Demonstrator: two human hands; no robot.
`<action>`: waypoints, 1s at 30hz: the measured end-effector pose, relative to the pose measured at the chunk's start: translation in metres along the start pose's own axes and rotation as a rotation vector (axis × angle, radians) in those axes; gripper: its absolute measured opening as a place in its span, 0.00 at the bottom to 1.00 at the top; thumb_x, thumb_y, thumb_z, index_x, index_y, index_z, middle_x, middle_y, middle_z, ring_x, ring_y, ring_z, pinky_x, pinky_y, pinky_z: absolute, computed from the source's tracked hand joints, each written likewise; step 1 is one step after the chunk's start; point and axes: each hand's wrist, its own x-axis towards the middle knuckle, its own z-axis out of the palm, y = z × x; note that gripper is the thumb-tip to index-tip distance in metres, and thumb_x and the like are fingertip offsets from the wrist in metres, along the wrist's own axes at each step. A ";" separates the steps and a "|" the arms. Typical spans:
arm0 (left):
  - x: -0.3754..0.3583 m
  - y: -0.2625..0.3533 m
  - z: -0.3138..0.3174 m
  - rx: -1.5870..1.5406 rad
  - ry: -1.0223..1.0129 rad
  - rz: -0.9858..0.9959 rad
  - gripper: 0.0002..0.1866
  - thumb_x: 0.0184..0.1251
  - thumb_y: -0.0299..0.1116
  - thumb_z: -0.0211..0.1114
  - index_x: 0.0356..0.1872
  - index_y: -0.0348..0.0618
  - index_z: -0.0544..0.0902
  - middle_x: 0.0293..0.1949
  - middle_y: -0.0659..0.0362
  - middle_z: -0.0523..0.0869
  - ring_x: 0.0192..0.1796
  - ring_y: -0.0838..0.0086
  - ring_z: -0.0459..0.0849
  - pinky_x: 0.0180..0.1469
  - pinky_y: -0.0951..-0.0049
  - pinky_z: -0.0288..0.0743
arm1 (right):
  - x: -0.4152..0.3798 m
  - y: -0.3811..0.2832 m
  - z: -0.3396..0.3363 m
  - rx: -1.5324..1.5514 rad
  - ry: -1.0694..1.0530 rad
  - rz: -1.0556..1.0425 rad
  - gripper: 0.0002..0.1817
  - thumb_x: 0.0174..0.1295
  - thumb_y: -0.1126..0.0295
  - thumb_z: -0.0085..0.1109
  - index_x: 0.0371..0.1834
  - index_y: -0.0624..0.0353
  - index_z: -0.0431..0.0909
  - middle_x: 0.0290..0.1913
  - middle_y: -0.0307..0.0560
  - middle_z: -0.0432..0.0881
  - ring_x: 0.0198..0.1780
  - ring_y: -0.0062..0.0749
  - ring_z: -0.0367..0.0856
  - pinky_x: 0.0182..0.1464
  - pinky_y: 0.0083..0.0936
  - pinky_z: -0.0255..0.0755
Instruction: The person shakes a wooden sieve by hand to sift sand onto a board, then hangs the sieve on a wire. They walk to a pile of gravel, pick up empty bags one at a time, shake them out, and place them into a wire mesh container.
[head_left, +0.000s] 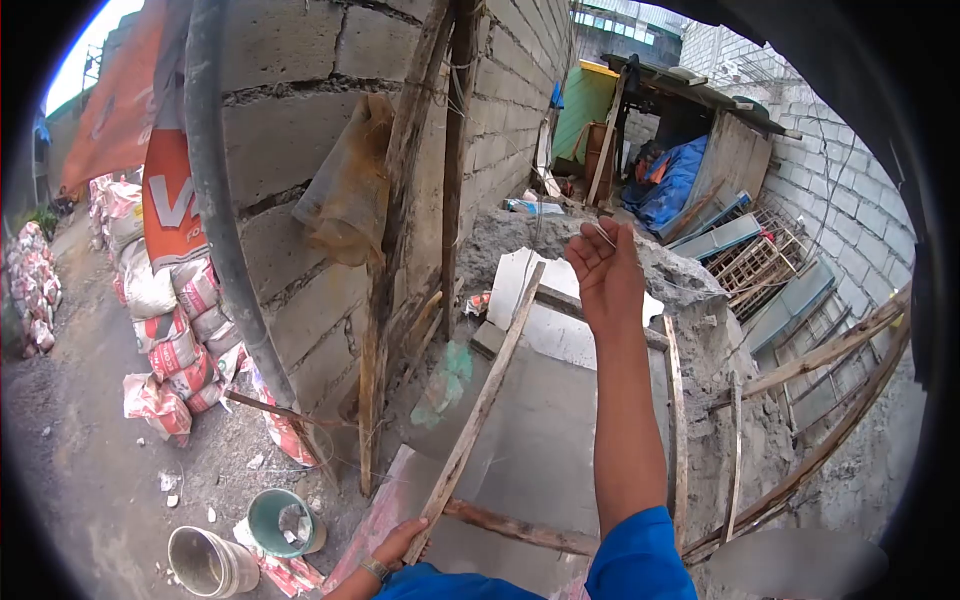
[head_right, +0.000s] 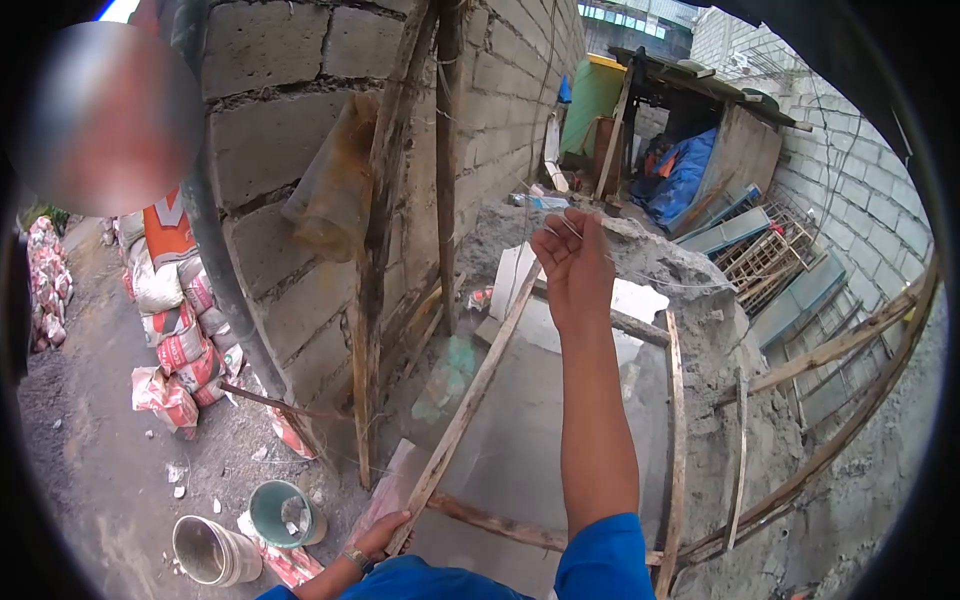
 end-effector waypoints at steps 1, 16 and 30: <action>0.005 0.002 -0.003 0.000 -0.007 0.008 0.21 0.65 0.53 0.58 0.45 0.46 0.74 0.26 0.59 0.79 0.22 0.75 0.76 0.23 0.75 0.73 | 0.012 0.001 0.010 0.006 -0.069 -0.004 0.19 0.73 0.54 0.44 0.52 0.61 0.68 0.46 0.52 0.79 0.42 0.36 0.82 0.49 0.31 0.78; 0.046 0.011 0.007 -0.025 -0.039 -0.007 0.20 0.66 0.52 0.59 0.45 0.46 0.74 0.27 0.59 0.80 0.23 0.75 0.78 0.23 0.74 0.74 | 0.032 -0.070 0.123 -0.304 -0.390 -0.381 0.17 0.72 0.61 0.47 0.50 0.67 0.72 0.48 0.54 0.79 0.47 0.36 0.82 0.56 0.31 0.74; 0.073 0.017 0.011 -0.007 -0.118 -0.044 0.19 0.66 0.52 0.59 0.43 0.48 0.71 0.26 0.60 0.78 0.21 0.76 0.77 0.22 0.74 0.75 | -0.033 -0.066 0.089 -1.102 -0.091 -0.689 0.38 0.67 0.34 0.36 0.40 0.64 0.77 0.44 0.43 0.80 0.41 0.30 0.74 0.54 0.27 0.63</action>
